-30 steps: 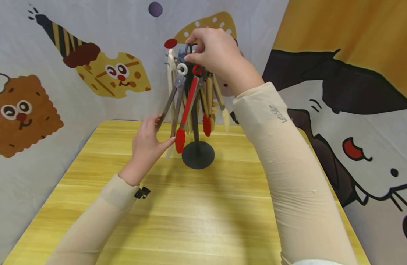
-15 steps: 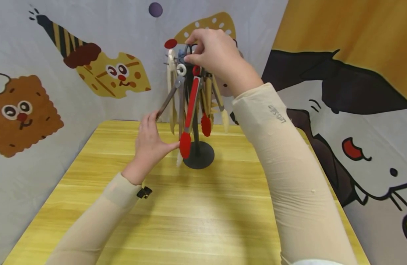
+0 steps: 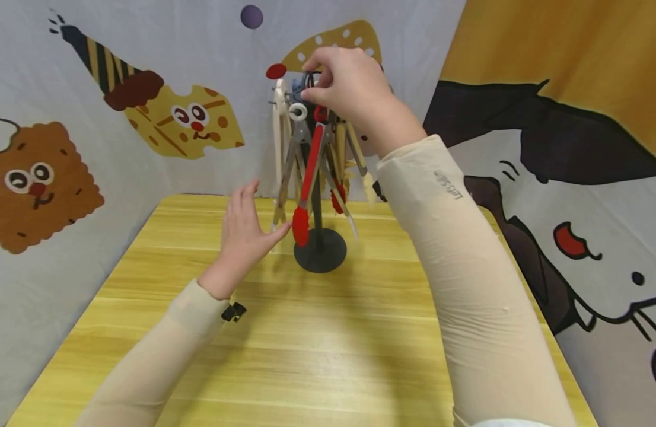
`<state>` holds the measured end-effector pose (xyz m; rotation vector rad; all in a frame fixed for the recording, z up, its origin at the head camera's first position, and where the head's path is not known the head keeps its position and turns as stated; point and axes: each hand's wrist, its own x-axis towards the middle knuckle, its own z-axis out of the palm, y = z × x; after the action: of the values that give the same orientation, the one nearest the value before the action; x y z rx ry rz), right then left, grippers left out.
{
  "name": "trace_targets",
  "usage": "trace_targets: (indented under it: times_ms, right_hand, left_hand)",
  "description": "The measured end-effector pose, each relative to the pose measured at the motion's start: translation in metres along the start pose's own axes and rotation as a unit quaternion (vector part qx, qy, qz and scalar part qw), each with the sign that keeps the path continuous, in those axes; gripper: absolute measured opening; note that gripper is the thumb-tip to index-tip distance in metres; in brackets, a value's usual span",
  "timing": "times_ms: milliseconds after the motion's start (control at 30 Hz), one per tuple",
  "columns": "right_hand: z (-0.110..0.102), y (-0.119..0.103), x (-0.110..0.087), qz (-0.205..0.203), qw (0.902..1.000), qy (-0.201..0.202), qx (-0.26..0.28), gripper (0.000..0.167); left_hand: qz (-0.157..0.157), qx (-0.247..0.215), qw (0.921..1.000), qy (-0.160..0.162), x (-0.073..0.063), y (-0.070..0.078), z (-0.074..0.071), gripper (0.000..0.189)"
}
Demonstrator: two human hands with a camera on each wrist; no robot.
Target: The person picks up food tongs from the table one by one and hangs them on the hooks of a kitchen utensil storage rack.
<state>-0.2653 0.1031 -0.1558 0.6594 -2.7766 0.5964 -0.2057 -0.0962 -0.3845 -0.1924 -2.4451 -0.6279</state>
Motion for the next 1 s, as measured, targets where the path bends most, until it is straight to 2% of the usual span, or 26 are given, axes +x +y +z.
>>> trace_targets:
  times_ms: [167,400,567,800,1000]
  right_hand:
    - [0.001,0.001,0.0,0.003,1.0,0.0,-0.001,0.048]
    - [0.003,0.001,-0.001,0.007,1.0,-0.002,-0.001,0.049]
    - [0.004,0.004,-0.003,-0.004,1.0,0.003,-0.002,0.049]
    - [0.006,0.007,-0.003,-0.025,0.9996,0.015,-0.002,0.049]
    - [0.005,0.011,-0.007,-0.019,0.9968,0.068,0.037,0.044]
  left_hand:
    - [0.01,-0.02,0.9998,-0.002,-0.001,-0.003,-0.002,0.076]
    - [0.014,-0.048,0.9987,0.001,0.0,-0.01,-0.01,0.063]
    - [0.026,-0.06,0.9978,0.008,0.003,-0.016,-0.015,0.056]
    - [0.043,-0.054,0.9975,-0.015,0.008,-0.019,-0.023,0.055]
    - [0.053,-0.045,0.9969,-0.037,0.011,-0.023,-0.03,0.056]
